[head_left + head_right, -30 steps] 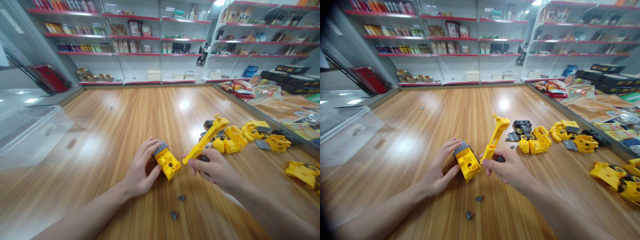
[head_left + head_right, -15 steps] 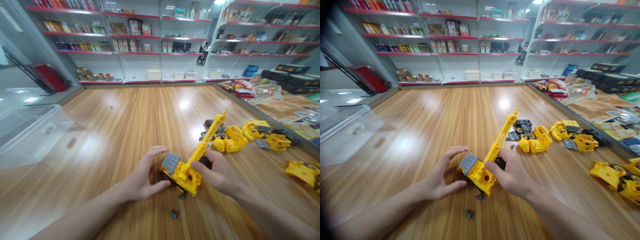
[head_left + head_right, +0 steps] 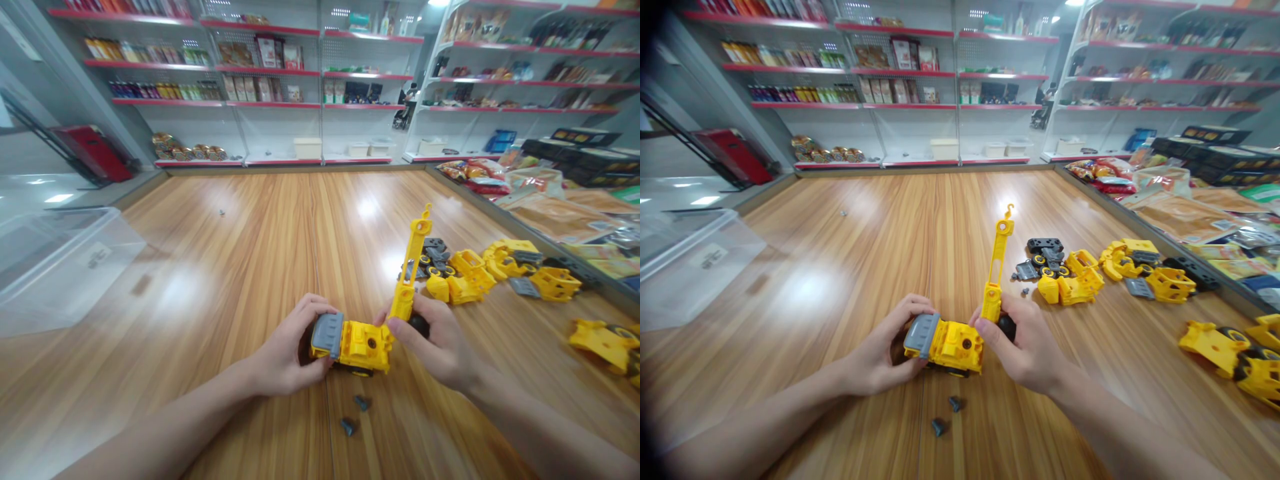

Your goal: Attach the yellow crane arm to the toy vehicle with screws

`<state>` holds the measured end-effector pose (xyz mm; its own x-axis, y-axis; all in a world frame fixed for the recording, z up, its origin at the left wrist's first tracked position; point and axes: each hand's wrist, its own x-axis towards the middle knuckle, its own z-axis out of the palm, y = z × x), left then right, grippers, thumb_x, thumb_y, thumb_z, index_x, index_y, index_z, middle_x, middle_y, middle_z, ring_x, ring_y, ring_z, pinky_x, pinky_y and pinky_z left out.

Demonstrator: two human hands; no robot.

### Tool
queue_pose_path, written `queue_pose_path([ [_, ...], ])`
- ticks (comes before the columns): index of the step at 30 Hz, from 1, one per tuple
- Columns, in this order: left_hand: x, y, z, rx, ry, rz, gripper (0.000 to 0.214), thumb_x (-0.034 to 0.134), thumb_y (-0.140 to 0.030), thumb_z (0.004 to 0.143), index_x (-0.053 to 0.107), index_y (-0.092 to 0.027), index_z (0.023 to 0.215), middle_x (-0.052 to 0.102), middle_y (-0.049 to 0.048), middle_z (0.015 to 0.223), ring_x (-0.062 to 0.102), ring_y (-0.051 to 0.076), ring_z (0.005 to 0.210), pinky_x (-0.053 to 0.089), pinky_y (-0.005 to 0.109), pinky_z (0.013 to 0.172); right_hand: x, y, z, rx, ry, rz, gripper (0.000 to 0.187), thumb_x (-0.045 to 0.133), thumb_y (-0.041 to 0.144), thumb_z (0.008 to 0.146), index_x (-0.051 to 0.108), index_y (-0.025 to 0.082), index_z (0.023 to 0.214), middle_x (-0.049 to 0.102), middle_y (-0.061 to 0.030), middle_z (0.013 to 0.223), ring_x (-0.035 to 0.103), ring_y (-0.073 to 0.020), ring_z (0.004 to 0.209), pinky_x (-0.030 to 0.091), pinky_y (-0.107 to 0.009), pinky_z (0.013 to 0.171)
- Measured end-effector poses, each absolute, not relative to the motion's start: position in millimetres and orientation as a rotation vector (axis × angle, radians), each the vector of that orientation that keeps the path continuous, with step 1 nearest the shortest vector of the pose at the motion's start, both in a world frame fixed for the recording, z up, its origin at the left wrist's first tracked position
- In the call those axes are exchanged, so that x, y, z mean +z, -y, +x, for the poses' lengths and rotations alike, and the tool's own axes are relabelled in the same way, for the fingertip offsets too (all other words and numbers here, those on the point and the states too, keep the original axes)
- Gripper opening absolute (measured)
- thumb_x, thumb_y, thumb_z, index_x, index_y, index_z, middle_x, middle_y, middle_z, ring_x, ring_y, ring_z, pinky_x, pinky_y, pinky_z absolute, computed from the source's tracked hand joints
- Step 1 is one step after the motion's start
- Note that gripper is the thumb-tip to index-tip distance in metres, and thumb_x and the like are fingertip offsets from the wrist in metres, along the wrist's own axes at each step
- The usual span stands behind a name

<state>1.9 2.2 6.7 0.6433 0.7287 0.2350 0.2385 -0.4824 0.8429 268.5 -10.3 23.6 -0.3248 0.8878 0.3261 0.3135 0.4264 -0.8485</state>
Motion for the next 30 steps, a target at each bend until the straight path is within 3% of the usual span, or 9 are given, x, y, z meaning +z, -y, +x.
queue_pose_path([
  [4, 4.5, -2.2, 2.2, 0.741, -0.698, 1.958, 0.059, 0.062, -0.009, 0.077, 0.039, -0.021, 0.130, 0.047, 0.0155, 0.129, 0.053, 0.026, 0.116, 0.049, 0.043, 0.097, 22.5, 10.1, 269.9, 0.842, 1.885, -1.053, 0.016, 0.054, 0.030, 0.093, 0.065, 0.018, 0.092, 0.067, -0.0041, 0.081, 0.060, -0.0156, 0.071, 0.045, -0.029, 0.065],
  [12, 2.9, -1.4, -0.5, 0.679, -0.700, 1.863, 0.054, 0.064, -0.016, 0.082, 0.039, -0.021, 0.129, 0.058, 0.0141, 0.119, 0.061, 0.025, 0.105, 0.052, 0.042, 0.091, 23.7, 8.6, 270.9, 0.708, 1.993, -1.046, 0.013, 0.055, 0.027, 0.092, 0.062, 0.018, 0.086, 0.064, -0.0032, 0.072, 0.057, -0.0138, 0.061, 0.042, -0.028, 0.056],
  [25, 3.1, -3.0, -1.5, 0.691, -0.683, 1.847, 0.052, 0.065, -0.019, 0.084, 0.040, -0.022, 0.130, 0.058, 0.0130, 0.117, 0.061, 0.025, 0.106, 0.052, 0.043, 0.091, 17.0, 7.4, 268.9, 0.629, 2.011, -0.975, 0.007, 0.055, 0.022, 0.091, 0.061, 0.019, 0.092, 0.066, -0.0043, 0.078, 0.060, -0.0153, 0.066, 0.044, -0.028, 0.059],
  [30, 3.6, -2.2, -0.4, 0.684, -0.695, 1.835, 0.051, 0.065, -0.020, 0.084, 0.041, -0.022, 0.129, 0.058, 0.0122, 0.113, 0.062, 0.025, 0.103, 0.052, 0.042, 0.090, 12.5, 5.3, 266.3, 0.551, 2.070, -0.974, 0.010, 0.054, 0.024, 0.091, 0.060, 0.017, 0.094, 0.061, -0.0047, 0.071, 0.055, -0.0158, 0.060, 0.038, -0.029, 0.054],
])
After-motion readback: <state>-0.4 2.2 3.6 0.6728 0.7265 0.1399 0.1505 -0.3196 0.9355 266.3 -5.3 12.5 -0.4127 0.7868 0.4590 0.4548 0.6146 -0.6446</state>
